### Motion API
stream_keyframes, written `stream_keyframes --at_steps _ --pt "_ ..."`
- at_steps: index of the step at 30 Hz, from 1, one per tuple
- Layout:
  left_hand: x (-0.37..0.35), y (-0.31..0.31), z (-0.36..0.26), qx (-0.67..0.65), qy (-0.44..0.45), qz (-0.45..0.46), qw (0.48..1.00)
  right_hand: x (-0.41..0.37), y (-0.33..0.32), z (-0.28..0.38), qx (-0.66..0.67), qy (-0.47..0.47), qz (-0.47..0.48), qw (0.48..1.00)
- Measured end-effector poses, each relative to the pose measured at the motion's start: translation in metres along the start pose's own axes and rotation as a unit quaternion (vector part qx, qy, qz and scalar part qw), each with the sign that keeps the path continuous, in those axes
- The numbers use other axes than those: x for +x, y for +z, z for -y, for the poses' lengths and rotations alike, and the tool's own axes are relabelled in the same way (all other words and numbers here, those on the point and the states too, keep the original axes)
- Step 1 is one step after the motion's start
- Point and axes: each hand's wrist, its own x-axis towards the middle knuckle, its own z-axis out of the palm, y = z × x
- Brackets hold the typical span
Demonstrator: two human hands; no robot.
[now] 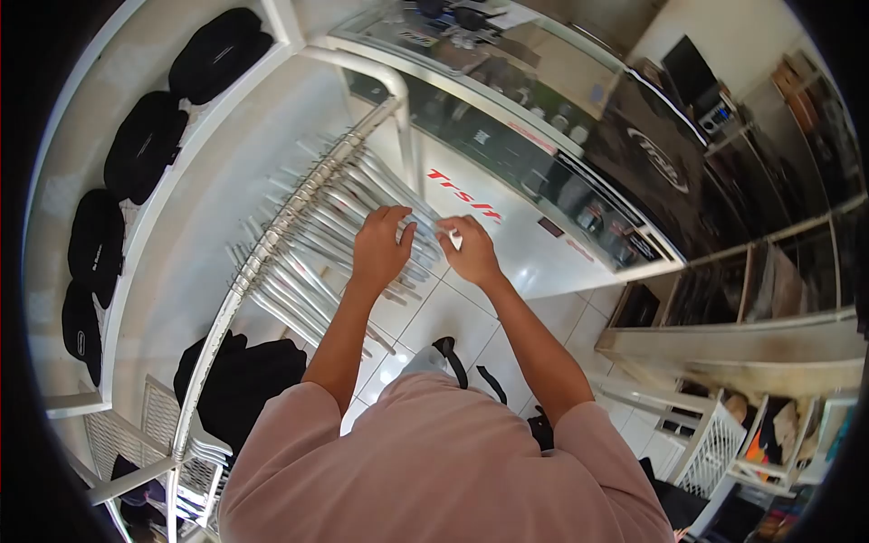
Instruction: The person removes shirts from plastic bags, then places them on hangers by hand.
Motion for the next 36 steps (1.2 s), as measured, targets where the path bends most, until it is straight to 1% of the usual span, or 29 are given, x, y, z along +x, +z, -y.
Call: stream_keyframes --at_steps 1,2,5,9,10,13,14,16,17,18,21,22,25,26,28,29,31,33,34,36 --pt "0.005 -0.002 0.004 -0.002 -0.003 -0.004 1.0 0.019 0.012 -0.005 -0.005 -0.022 -0.009 1.0" --pt "0.009 -0.004 0.008 -0.004 -0.005 -0.007 1.0 0.037 0.023 -0.009 -0.014 -0.013 0.012 1.0" --pt "0.016 -0.008 0.012 -0.019 -0.022 -0.004 1.0 0.069 0.055 -0.029 -0.055 -0.021 0.009 0.998" --pt "0.014 -0.005 0.016 -0.043 -0.037 0.001 0.998 0.085 0.058 -0.016 0.003 0.116 0.108 0.987" --pt "0.014 -0.006 0.015 -0.049 -0.04 0.003 0.998 0.084 0.062 -0.024 -0.005 0.097 0.097 0.99" --pt "0.012 -0.002 0.017 -0.056 -0.038 0.002 0.998 0.08 0.059 -0.027 -0.087 0.014 0.061 0.994" --pt "0.011 -0.001 0.017 -0.056 -0.035 0.002 0.998 0.074 0.057 -0.026 -0.098 0.02 0.042 0.994" --pt "0.012 -0.003 0.012 -0.066 -0.038 -0.002 0.997 0.062 0.043 -0.002 -0.12 0.033 0.001 0.992" --pt "0.012 -0.003 0.009 -0.071 -0.038 -0.003 0.997 0.057 0.037 0.0 -0.116 0.031 -0.011 0.993" --pt "0.013 -0.002 0.008 -0.07 -0.014 -0.022 0.997 0.053 0.031 0.002 -0.112 0.03 -0.024 0.993" --pt "0.014 0.001 -0.006 -0.078 -0.032 -0.027 0.996 0.035 0.001 0.005 -0.111 0.006 -0.068 0.991" --pt "0.016 -0.001 -0.013 -0.075 -0.014 -0.028 0.997 0.025 -0.013 0.007 -0.112 -0.005 -0.086 0.99" --pt "0.021 0.006 -0.039 -0.073 0.051 -0.077 0.993 -0.022 -0.067 0.011 -0.1 0.018 -0.127 0.987" --pt "0.021 0.009 -0.051 -0.069 0.066 -0.083 0.992 -0.045 -0.089 0.017 -0.095 0.049 -0.121 0.987" --pt "0.021 0.019 -0.078 -0.014 0.134 -0.094 0.986 -0.094 -0.134 0.037 -0.085 0.111 -0.114 0.983" --pt "0.02 0.025 -0.094 0.011 0.171 -0.101 0.98 -0.12 -0.151 0.036 -0.086 0.116 -0.121 0.982" --pt "0.014 0.042 -0.119 -0.018 0.252 -0.008 0.967 -0.176 -0.181 0.036 -0.088 0.13 -0.139 0.978" --pt "0.0 0.067 -0.137 -0.049 0.335 0.139 0.931 -0.233 -0.199 0.037 -0.115 0.119 -0.211 0.963" --pt "-0.012 0.072 -0.165 -0.09 0.332 0.177 0.922 -0.262 -0.206 0.039 -0.13 0.116 -0.247 0.953" --pt "-0.047 0.098 -0.204 -0.109 0.366 0.228 0.896 -0.314 -0.219 0.058 -0.224 0.139 -0.327 0.908"
